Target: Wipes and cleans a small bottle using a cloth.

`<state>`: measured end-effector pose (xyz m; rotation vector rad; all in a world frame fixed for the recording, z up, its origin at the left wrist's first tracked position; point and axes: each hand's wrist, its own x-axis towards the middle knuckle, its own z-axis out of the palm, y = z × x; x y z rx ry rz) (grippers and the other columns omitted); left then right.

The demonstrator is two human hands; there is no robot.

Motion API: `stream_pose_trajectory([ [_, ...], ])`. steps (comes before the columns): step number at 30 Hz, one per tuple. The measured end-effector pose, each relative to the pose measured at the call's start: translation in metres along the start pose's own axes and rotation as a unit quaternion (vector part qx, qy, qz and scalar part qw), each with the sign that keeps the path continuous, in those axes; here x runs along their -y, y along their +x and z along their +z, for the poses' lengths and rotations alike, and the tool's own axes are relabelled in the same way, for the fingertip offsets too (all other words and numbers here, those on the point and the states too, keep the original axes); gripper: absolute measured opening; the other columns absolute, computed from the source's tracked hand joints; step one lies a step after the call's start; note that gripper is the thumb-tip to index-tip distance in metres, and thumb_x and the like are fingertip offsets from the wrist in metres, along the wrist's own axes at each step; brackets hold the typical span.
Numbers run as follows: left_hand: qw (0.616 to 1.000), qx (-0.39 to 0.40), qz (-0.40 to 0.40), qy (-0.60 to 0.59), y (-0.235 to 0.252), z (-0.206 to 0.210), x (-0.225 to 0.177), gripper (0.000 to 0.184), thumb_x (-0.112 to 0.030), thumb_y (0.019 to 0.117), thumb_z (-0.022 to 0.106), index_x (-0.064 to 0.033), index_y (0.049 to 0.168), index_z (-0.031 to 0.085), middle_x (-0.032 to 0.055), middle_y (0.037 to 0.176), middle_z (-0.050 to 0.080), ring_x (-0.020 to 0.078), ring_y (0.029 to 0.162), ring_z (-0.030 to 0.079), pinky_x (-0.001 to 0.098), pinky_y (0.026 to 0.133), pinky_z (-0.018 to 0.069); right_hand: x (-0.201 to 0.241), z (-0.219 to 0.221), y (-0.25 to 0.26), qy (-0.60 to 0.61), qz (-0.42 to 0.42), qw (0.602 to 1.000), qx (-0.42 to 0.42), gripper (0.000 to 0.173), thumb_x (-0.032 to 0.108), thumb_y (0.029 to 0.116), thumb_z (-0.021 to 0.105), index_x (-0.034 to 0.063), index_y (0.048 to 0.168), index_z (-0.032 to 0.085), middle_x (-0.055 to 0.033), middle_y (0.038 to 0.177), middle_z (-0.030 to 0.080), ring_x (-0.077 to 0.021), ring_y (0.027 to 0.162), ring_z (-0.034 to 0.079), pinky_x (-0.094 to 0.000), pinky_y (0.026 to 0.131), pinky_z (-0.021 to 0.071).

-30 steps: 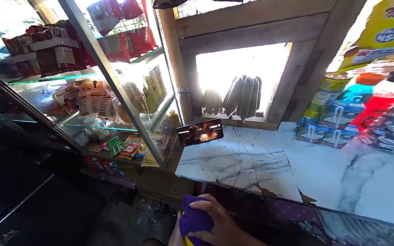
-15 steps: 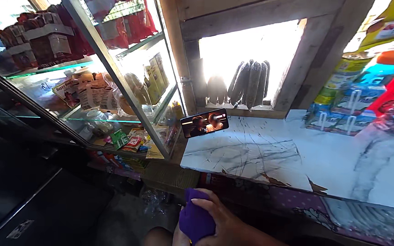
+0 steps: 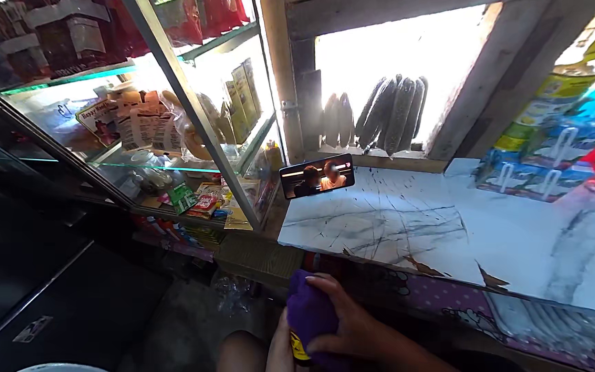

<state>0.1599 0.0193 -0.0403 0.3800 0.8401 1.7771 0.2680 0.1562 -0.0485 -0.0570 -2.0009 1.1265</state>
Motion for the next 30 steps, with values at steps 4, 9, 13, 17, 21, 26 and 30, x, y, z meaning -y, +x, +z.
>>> stream_pose_trajectory([
  [4, 0.999, -0.052, 0.010, -0.006, 0.002, 0.003, -0.001, 0.037, -0.044, 0.1058, 0.045, -0.0165, 0.112, 0.068, 0.0030, 0.100, 0.076, 0.0115, 0.096, 0.072, 0.0323, 0.087, 0.0598, -0.001, 0.008, -0.004, -0.050, -0.024, 0.998, 0.011, 0.094, 0.047, 0.0774, 0.087, 0.0225, 0.153, 0.037, -0.0169, 0.147, 0.046, -0.0200, 0.137, 0.048, -0.0327, 0.112, 0.0459],
  [9, 0.998, -0.023, -0.029, 0.055, 0.000, 0.001, 0.004, 0.046, -0.046, 0.1081, 0.038, -0.0114, 0.111, 0.069, 0.0046, 0.096, 0.076, 0.0117, 0.089, 0.073, 0.0308, 0.083, 0.0606, 0.005, -0.001, 0.003, -0.014, 0.029, 0.997, -0.068, 0.062, 0.029, 0.0831, 0.084, 0.0090, 0.136, 0.058, -0.0098, 0.126, 0.065, -0.0082, 0.119, 0.060, -0.0229, 0.104, 0.0493],
  [13, 0.995, -0.025, -0.063, 0.068, 0.001, 0.002, 0.004, 0.054, -0.042, 0.1108, 0.023, -0.0067, 0.111, 0.064, 0.0091, 0.087, 0.074, 0.0151, 0.074, 0.072, 0.0295, 0.067, 0.0614, 0.006, -0.007, 0.003, 0.025, 0.061, 0.995, -0.076, 0.056, 0.020, 0.0878, 0.079, -0.0011, 0.135, 0.057, -0.0114, 0.131, 0.065, -0.0054, 0.124, 0.059, -0.0219, 0.108, 0.0465],
  [17, 0.996, -0.086, -0.025, 0.018, 0.004, 0.004, 0.002, 0.048, -0.038, 0.1113, 0.025, -0.0128, 0.111, 0.067, 0.0042, 0.096, 0.076, 0.0123, 0.091, 0.073, 0.0327, 0.083, 0.0612, 0.000, 0.001, -0.005, -0.006, 0.010, 1.000, -0.022, 0.083, 0.040, 0.0819, 0.084, 0.0113, 0.149, 0.045, -0.0171, 0.140, 0.055, -0.0186, 0.131, 0.053, -0.0332, 0.110, 0.0464],
  [21, 0.989, -0.143, -0.002, 0.039, 0.004, 0.007, 0.004, 0.042, -0.029, 0.1110, 0.023, -0.0145, 0.113, 0.063, 0.0017, 0.096, 0.075, 0.0103, 0.091, 0.072, 0.0313, 0.082, 0.0610, 0.002, 0.007, -0.009, -0.051, 0.016, 0.999, 0.003, 0.093, 0.046, 0.0765, 0.087, 0.0155, 0.152, 0.042, -0.0221, 0.145, 0.049, -0.0254, 0.136, 0.050, -0.0369, 0.111, 0.0460],
  [26, 0.994, -0.034, 0.002, 0.104, -0.001, 0.001, 0.012, 0.045, -0.043, 0.1101, 0.030, -0.0085, 0.127, 0.054, 0.0056, 0.101, 0.074, 0.0136, 0.087, 0.073, 0.0306, 0.076, 0.0618, 0.004, -0.002, -0.002, -0.016, 0.057, 0.995, -0.075, 0.060, 0.024, 0.0854, 0.082, 0.0083, 0.139, 0.058, -0.0129, 0.128, 0.064, -0.0121, 0.121, 0.060, -0.0272, 0.105, 0.0503],
  [30, 0.995, 0.026, -0.021, 0.092, -0.001, -0.002, 0.012, 0.047, -0.048, 0.1032, 0.052, -0.0073, 0.126, 0.049, 0.0091, 0.098, 0.073, 0.0156, 0.079, 0.072, 0.0283, 0.068, 0.0608, 0.002, -0.010, 0.002, 0.037, 0.081, 0.993, -0.080, 0.059, 0.021, 0.0888, 0.078, -0.0002, 0.139, 0.056, -0.0125, 0.135, 0.063, -0.0087, 0.126, 0.058, -0.0261, 0.109, 0.0474],
])
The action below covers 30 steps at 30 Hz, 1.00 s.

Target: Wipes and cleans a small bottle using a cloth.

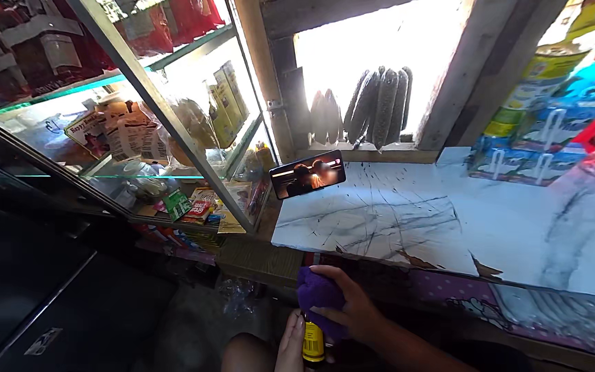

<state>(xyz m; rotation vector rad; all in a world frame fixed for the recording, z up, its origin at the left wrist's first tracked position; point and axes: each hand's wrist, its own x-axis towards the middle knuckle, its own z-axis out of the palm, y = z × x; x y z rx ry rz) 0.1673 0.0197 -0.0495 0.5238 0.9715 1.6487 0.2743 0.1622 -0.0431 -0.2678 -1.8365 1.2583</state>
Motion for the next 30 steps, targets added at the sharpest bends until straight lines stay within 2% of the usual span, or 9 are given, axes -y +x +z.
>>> stream_pose_trajectory([
  [3, 0.996, -0.068, 0.002, -0.051, 0.002, 0.001, -0.004, 0.047, -0.052, 0.0981, 0.059, -0.0117, 0.123, 0.059, 0.0061, 0.099, 0.074, 0.0135, 0.085, 0.073, 0.0312, 0.075, 0.0620, -0.003, 0.003, -0.005, -0.024, -0.038, 0.998, 0.040, 0.074, 0.037, 0.0865, 0.081, 0.0066, 0.146, 0.049, -0.0159, 0.138, 0.058, -0.0163, 0.129, 0.055, -0.0332, 0.110, 0.0475],
  [7, 0.987, -0.143, 0.025, -0.063, 0.004, 0.007, -0.011, 0.041, -0.039, 0.1090, 0.031, -0.0160, 0.110, 0.065, 0.0010, 0.097, 0.076, 0.0102, 0.092, 0.073, 0.0315, 0.082, 0.0614, -0.006, 0.017, -0.015, -0.090, -0.086, 0.990, 0.071, 0.096, 0.051, 0.0765, 0.085, 0.0133, 0.152, 0.040, -0.0262, 0.147, 0.045, -0.0298, 0.138, 0.048, -0.0395, 0.112, 0.0455],
  [9, 0.987, -0.145, 0.046, -0.045, 0.004, 0.004, -0.008, 0.036, -0.041, 0.1071, 0.040, -0.0151, 0.113, 0.065, 0.0012, 0.099, 0.076, 0.0097, 0.093, 0.072, 0.0313, 0.083, 0.0610, -0.007, 0.018, -0.015, -0.100, -0.093, 0.988, 0.069, 0.096, 0.054, 0.0761, 0.085, 0.0191, 0.153, 0.040, -0.0232, 0.148, 0.044, -0.0271, 0.138, 0.047, -0.0370, 0.112, 0.0454],
  [11, 0.988, -0.140, 0.054, -0.026, 0.003, 0.002, -0.005, 0.035, -0.042, 0.1037, 0.051, -0.0140, 0.121, 0.062, 0.0008, 0.101, 0.075, 0.0092, 0.095, 0.072, 0.0305, 0.085, 0.0607, -0.005, 0.016, -0.011, -0.091, -0.083, 0.991, 0.047, 0.084, 0.051, 0.0784, 0.084, 0.0194, 0.147, 0.048, -0.0193, 0.141, 0.052, -0.0228, 0.131, 0.053, -0.0347, 0.107, 0.0490],
  [14, 0.993, -0.112, 0.022, 0.006, 0.001, 0.002, -0.005, 0.039, -0.042, 0.1063, 0.046, -0.0090, 0.126, 0.053, 0.0026, 0.101, 0.073, 0.0105, 0.092, 0.072, 0.0297, 0.083, 0.0604, -0.001, 0.009, -0.004, -0.048, -0.037, 0.998, 0.003, 0.062, 0.031, 0.0834, 0.084, 0.0108, 0.137, 0.059, -0.0134, 0.128, 0.063, -0.0125, 0.121, 0.060, -0.0266, 0.103, 0.0503],
  [17, 0.997, -0.070, -0.005, 0.017, 0.001, -0.002, -0.004, 0.040, -0.042, 0.1071, 0.043, -0.0056, 0.123, 0.051, 0.0075, 0.097, 0.072, 0.0145, 0.081, 0.072, 0.0302, 0.073, 0.0619, 0.000, 0.005, -0.001, -0.024, 0.001, 1.000, -0.012, 0.053, 0.021, 0.0894, 0.078, 0.0016, 0.135, 0.059, -0.0121, 0.129, 0.065, -0.0078, 0.121, 0.060, -0.0232, 0.106, 0.0479],
  [21, 0.996, -0.087, 0.006, -0.010, 0.003, -0.001, -0.007, 0.037, -0.036, 0.1086, 0.040, -0.0070, 0.126, 0.054, 0.0063, 0.101, 0.073, 0.0137, 0.091, 0.072, 0.0317, 0.082, 0.0611, -0.003, 0.006, -0.004, -0.015, -0.014, 1.000, 0.021, 0.066, 0.032, 0.0886, 0.080, 0.0028, 0.142, 0.052, -0.0147, 0.135, 0.060, -0.0120, 0.126, 0.057, -0.0281, 0.109, 0.0473],
  [25, 0.988, -0.146, 0.020, -0.049, 0.008, 0.004, -0.011, 0.038, -0.029, 0.1106, 0.026, -0.0111, 0.124, 0.057, 0.0041, 0.102, 0.074, 0.0124, 0.094, 0.072, 0.0324, 0.083, 0.0611, -0.003, 0.014, -0.011, -0.085, -0.037, 0.993, 0.073, 0.093, 0.047, 0.0769, 0.086, 0.0104, 0.151, 0.043, -0.0258, 0.145, 0.048, -0.0290, 0.134, 0.051, -0.0397, 0.110, 0.0472],
  [30, 0.992, -0.129, 0.001, 0.001, 0.003, 0.004, -0.007, 0.045, -0.027, 0.1109, 0.018, -0.0094, 0.122, 0.058, 0.0035, 0.100, 0.074, 0.0120, 0.094, 0.072, 0.0324, 0.085, 0.0604, -0.001, 0.013, -0.008, -0.075, -0.027, 0.996, 0.029, 0.076, 0.038, 0.0806, 0.085, 0.0112, 0.144, 0.053, -0.0178, 0.134, 0.058, -0.0193, 0.125, 0.057, -0.0329, 0.105, 0.0502],
])
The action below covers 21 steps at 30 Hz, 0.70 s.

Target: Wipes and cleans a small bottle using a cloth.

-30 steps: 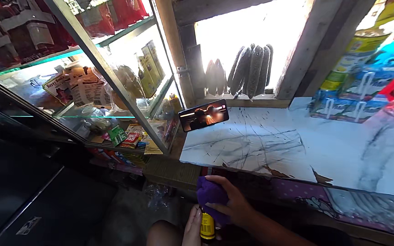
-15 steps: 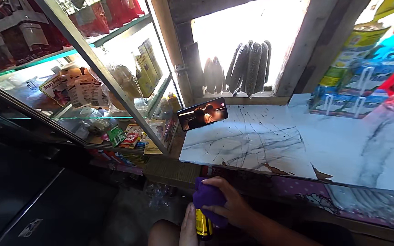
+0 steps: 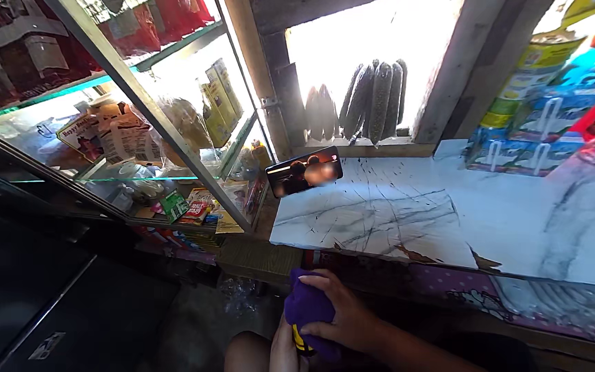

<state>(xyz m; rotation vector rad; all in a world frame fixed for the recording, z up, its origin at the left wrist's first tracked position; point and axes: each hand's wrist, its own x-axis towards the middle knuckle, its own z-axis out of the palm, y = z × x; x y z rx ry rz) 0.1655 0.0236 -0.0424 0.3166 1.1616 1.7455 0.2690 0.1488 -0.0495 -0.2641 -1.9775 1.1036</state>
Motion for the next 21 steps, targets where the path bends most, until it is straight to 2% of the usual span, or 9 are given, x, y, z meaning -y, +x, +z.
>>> stream_pose_trajectory([
  [2, 0.999, 0.046, -0.013, 0.008, -0.002, -0.002, 0.001, 0.051, -0.039, 0.1114, 0.020, -0.0097, 0.119, 0.062, 0.0048, 0.098, 0.075, 0.0126, 0.089, 0.073, 0.0307, 0.079, 0.0615, 0.004, -0.004, 0.004, 0.033, 0.042, 0.998, -0.018, 0.069, 0.028, 0.0841, 0.084, 0.0028, 0.141, 0.054, -0.0153, 0.135, 0.062, -0.0129, 0.125, 0.059, -0.0281, 0.107, 0.0489],
  [4, 0.994, 0.101, -0.021, 0.017, -0.001, -0.006, 0.004, 0.056, -0.056, 0.1063, 0.034, -0.0099, 0.117, 0.064, 0.0070, 0.094, 0.075, 0.0139, 0.081, 0.073, 0.0288, 0.071, 0.0613, 0.006, -0.008, 0.006, 0.062, 0.081, 0.994, -0.030, 0.064, 0.021, 0.0865, 0.081, -0.0017, 0.140, 0.053, -0.0141, 0.136, 0.062, -0.0094, 0.125, 0.059, -0.0252, 0.108, 0.0468],
  [7, 0.992, 0.124, -0.036, 0.013, 0.000, -0.008, 0.007, 0.055, -0.057, 0.1008, 0.050, -0.0072, 0.120, 0.060, 0.0097, 0.093, 0.073, 0.0156, 0.078, 0.072, 0.0276, 0.068, 0.0604, 0.004, -0.009, 0.007, 0.084, 0.088, 0.992, -0.043, 0.060, 0.018, 0.0886, 0.078, -0.0037, 0.139, 0.052, -0.0135, 0.136, 0.061, -0.0075, 0.125, 0.058, -0.0234, 0.109, 0.0459],
  [10, 0.996, 0.080, -0.024, -0.012, -0.001, -0.003, 0.004, 0.052, -0.056, 0.0995, 0.053, -0.0084, 0.116, 0.064, 0.0090, 0.092, 0.074, 0.0144, 0.075, 0.072, 0.0280, 0.066, 0.0610, 0.001, -0.009, 0.003, 0.083, 0.069, 0.994, -0.030, 0.065, 0.023, 0.0892, 0.078, -0.0036, 0.142, 0.049, -0.0142, 0.139, 0.059, -0.0075, 0.127, 0.056, -0.0240, 0.110, 0.0452],
  [11, 0.998, 0.057, -0.018, -0.025, 0.000, -0.001, 0.001, 0.051, -0.057, 0.0993, 0.053, -0.0091, 0.114, 0.066, 0.0087, 0.093, 0.075, 0.0144, 0.077, 0.073, 0.0294, 0.068, 0.0618, 0.000, -0.008, 0.001, 0.077, 0.055, 0.995, -0.016, 0.069, 0.026, 0.0887, 0.079, -0.0028, 0.144, 0.048, -0.0151, 0.141, 0.058, -0.0088, 0.129, 0.056, -0.0254, 0.110, 0.0448],
  [13, 0.998, 0.031, -0.008, -0.059, 0.001, 0.003, -0.006, 0.050, -0.056, 0.1003, 0.051, -0.0112, 0.117, 0.066, 0.0072, 0.101, 0.075, 0.0150, 0.092, 0.074, 0.0341, 0.081, 0.0621, -0.004, -0.005, -0.002, 0.050, 0.011, 0.999, 0.012, 0.078, 0.036, 0.0870, 0.081, 0.0007, 0.147, 0.045, -0.0185, 0.142, 0.055, -0.0159, 0.132, 0.054, -0.0313, 0.112, 0.0451],
  [15, 0.997, 0.019, 0.013, -0.078, 0.002, 0.004, -0.009, 0.046, -0.052, 0.1042, 0.044, -0.0137, 0.115, 0.066, 0.0042, 0.102, 0.075, 0.0129, 0.097, 0.073, 0.0338, 0.085, 0.0613, -0.006, 0.000, -0.005, 0.018, -0.025, 0.999, 0.029, 0.086, 0.044, 0.0833, 0.082, 0.0061, 0.150, 0.044, -0.0230, 0.142, 0.052, -0.0242, 0.132, 0.053, -0.0365, 0.110, 0.0465],
  [17, 0.995, 0.023, 0.031, -0.092, 0.004, 0.000, -0.006, 0.044, -0.052, 0.1024, 0.049, -0.0143, 0.114, 0.068, 0.0039, 0.103, 0.076, 0.0126, 0.098, 0.073, 0.0340, 0.087, 0.0606, -0.007, 0.003, -0.006, -0.001, -0.039, 0.999, 0.036, 0.090, 0.049, 0.0813, 0.082, 0.0109, 0.152, 0.042, -0.0229, 0.144, 0.050, -0.0251, 0.134, 0.051, -0.0361, 0.110, 0.0461],
  [21, 0.997, 0.004, 0.030, -0.077, 0.004, -0.003, 0.000, 0.040, -0.047, 0.1045, 0.049, -0.0135, 0.115, 0.068, 0.0043, 0.102, 0.075, 0.0120, 0.097, 0.072, 0.0332, 0.087, 0.0601, -0.004, 0.002, -0.005, 0.007, -0.018, 0.999, 0.039, 0.093, 0.045, 0.0767, 0.087, 0.0101, 0.151, 0.044, -0.0224, 0.143, 0.050, -0.0236, 0.134, 0.051, -0.0341, 0.111, 0.0456],
])
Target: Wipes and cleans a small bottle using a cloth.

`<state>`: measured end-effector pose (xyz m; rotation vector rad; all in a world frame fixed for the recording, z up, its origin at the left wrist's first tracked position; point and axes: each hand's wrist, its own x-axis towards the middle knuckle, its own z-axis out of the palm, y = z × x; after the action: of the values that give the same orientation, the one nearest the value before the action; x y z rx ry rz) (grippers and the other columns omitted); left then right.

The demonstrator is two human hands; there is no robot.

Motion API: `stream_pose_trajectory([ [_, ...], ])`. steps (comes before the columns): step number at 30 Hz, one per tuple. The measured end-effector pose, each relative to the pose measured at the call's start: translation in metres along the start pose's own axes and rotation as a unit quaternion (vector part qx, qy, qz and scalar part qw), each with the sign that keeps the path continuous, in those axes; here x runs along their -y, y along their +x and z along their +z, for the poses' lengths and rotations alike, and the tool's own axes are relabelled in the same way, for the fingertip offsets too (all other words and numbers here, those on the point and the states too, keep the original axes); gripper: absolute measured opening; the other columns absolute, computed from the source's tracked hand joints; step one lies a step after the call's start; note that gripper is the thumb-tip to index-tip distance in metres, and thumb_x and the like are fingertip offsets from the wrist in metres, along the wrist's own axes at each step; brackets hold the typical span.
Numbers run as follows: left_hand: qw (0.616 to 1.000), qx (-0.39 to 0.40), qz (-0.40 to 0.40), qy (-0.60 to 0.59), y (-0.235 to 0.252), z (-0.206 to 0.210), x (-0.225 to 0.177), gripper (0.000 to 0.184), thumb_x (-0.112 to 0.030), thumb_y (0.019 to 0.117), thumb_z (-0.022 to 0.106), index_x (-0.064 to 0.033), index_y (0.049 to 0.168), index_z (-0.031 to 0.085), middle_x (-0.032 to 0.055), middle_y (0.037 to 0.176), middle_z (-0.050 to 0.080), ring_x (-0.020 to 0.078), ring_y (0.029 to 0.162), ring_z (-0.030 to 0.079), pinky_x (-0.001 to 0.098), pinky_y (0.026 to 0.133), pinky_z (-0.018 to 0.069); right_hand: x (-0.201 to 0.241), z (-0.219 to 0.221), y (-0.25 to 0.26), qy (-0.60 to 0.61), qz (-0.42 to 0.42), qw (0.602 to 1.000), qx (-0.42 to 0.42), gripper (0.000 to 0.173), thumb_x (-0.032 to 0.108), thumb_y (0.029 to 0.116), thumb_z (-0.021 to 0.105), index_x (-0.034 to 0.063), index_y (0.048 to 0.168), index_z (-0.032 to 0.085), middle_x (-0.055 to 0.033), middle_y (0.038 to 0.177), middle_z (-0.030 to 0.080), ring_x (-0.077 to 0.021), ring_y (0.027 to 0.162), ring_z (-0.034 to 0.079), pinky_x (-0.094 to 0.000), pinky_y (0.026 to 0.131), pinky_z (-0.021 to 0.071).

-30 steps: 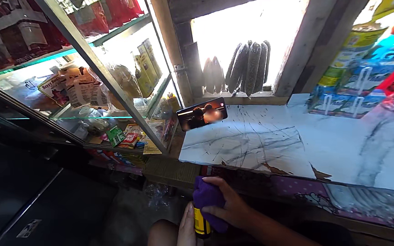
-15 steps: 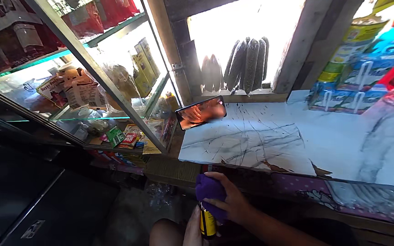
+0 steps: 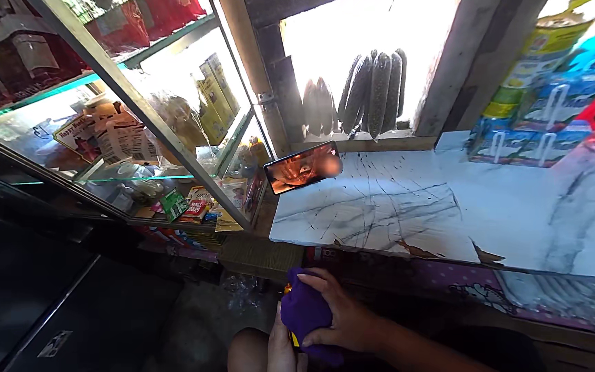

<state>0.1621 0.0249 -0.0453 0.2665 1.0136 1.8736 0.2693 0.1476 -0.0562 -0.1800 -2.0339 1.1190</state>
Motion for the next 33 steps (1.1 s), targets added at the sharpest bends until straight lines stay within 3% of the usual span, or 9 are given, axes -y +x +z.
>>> stream_pose_trajectory([
  [5, 0.998, 0.013, -0.018, 0.060, -0.001, -0.002, 0.000, 0.052, -0.048, 0.1017, 0.055, -0.0055, 0.132, 0.053, 0.0076, 0.110, 0.072, 0.0152, 0.102, 0.071, 0.0353, 0.091, 0.0591, 0.002, -0.005, 0.003, 0.018, 0.032, 0.998, -0.047, 0.075, 0.037, 0.0814, 0.085, 0.0084, 0.143, 0.054, -0.0151, 0.133, 0.060, -0.0149, 0.125, 0.057, -0.0292, 0.107, 0.0485],
  [10, 0.989, 0.076, -0.047, 0.117, -0.002, -0.003, 0.002, 0.044, -0.043, 0.1087, 0.038, -0.0048, 0.124, 0.053, 0.0095, 0.099, 0.073, 0.0172, 0.086, 0.073, 0.0330, 0.075, 0.0624, 0.002, -0.013, 0.008, 0.047, 0.052, 0.993, -0.095, 0.059, 0.020, 0.0861, 0.081, 0.0010, 0.137, 0.058, -0.0125, 0.134, 0.063, -0.0089, 0.126, 0.058, -0.0249, 0.109, 0.0467],
  [16, 0.989, 0.104, -0.052, 0.096, -0.002, -0.007, 0.005, 0.048, -0.046, 0.1040, 0.052, -0.0048, 0.129, 0.053, 0.0094, 0.103, 0.072, 0.0160, 0.088, 0.072, 0.0306, 0.077, 0.0615, 0.000, -0.015, 0.009, 0.060, 0.058, 0.992, -0.092, 0.062, 0.023, 0.0888, 0.079, 0.0000, 0.140, 0.053, -0.0128, 0.137, 0.060, -0.0081, 0.127, 0.056, -0.0246, 0.110, 0.0457],
  [19, 0.995, 0.055, -0.048, 0.073, -0.002, -0.003, 0.001, 0.043, -0.043, 0.1054, 0.048, -0.0068, 0.129, 0.054, 0.0087, 0.104, 0.073, 0.0159, 0.091, 0.073, 0.0327, 0.080, 0.0616, -0.001, -0.012, 0.008, 0.042, 0.035, 0.997, -0.051, 0.074, 0.033, 0.0866, 0.081, 0.0016, 0.145, 0.049, -0.0158, 0.139, 0.057, -0.0130, 0.130, 0.054, -0.0292, 0.111, 0.0453],
  [22, 0.999, 0.011, -0.036, 0.036, 0.000, 0.001, -0.003, 0.041, -0.042, 0.1087, 0.038, -0.0102, 0.126, 0.057, 0.0067, 0.105, 0.074, 0.0151, 0.096, 0.073, 0.0342, 0.084, 0.0616, 0.002, -0.007, 0.004, -0.013, 0.020, 1.000, 0.008, 0.092, 0.043, 0.0790, 0.085, 0.0042, 0.151, 0.044, -0.0264, 0.143, 0.050, -0.0297, 0.133, 0.052, -0.0409, 0.109, 0.0471],
  [23, 0.999, 0.004, -0.032, 0.031, 0.001, 0.003, -0.005, 0.042, -0.041, 0.1099, 0.032, -0.0110, 0.125, 0.058, 0.0059, 0.105, 0.074, 0.0146, 0.097, 0.073, 0.0340, 0.084, 0.0615, 0.003, -0.005, 0.002, -0.021, 0.020, 0.999, 0.020, 0.094, 0.044, 0.0783, 0.085, 0.0057, 0.152, 0.042, -0.0278, 0.145, 0.047, -0.0310, 0.134, 0.051, -0.0404, 0.110, 0.0469],
  [26, 0.999, 0.002, -0.025, 0.039, 0.001, 0.003, -0.004, 0.044, -0.039, 0.1106, 0.029, -0.0105, 0.124, 0.059, 0.0058, 0.106, 0.074, 0.0142, 0.099, 0.072, 0.0337, 0.086, 0.0605, 0.003, -0.002, 0.001, -0.014, 0.037, 0.999, 0.008, 0.091, 0.043, 0.0783, 0.086, 0.0075, 0.151, 0.044, -0.0250, 0.143, 0.050, -0.0255, 0.132, 0.052, -0.0349, 0.109, 0.0468],
  [30, 0.995, 0.042, -0.026, 0.090, -0.001, -0.002, 0.000, 0.048, -0.047, 0.1068, 0.042, -0.0088, 0.134, 0.054, 0.0050, 0.114, 0.072, 0.0136, 0.107, 0.069, 0.0345, 0.094, 0.0577, 0.000, -0.004, 0.003, 0.004, 0.045, 0.998, -0.042, 0.079, 0.042, 0.0808, 0.085, 0.0077, 0.144, 0.053, -0.0160, 0.134, 0.059, -0.0155, 0.125, 0.057, -0.0291, 0.106, 0.0485],
  [33, 0.991, 0.058, -0.033, 0.114, -0.002, -0.003, 0.002, 0.052, -0.046, 0.1065, 0.044, -0.0045, 0.137, 0.047, 0.0056, 0.115, 0.070, 0.0129, 0.107, 0.069, 0.0338, 0.096, 0.0566, 0.000, -0.008, 0.005, 0.020, 0.046, 0.996, -0.069, 0.065, 0.032, 0.0852, 0.082, 0.0045, 0.139, 0.057, -0.0127, 0.132, 0.063, -0.0102, 0.125, 0.058, -0.0259, 0.108, 0.0472],
])
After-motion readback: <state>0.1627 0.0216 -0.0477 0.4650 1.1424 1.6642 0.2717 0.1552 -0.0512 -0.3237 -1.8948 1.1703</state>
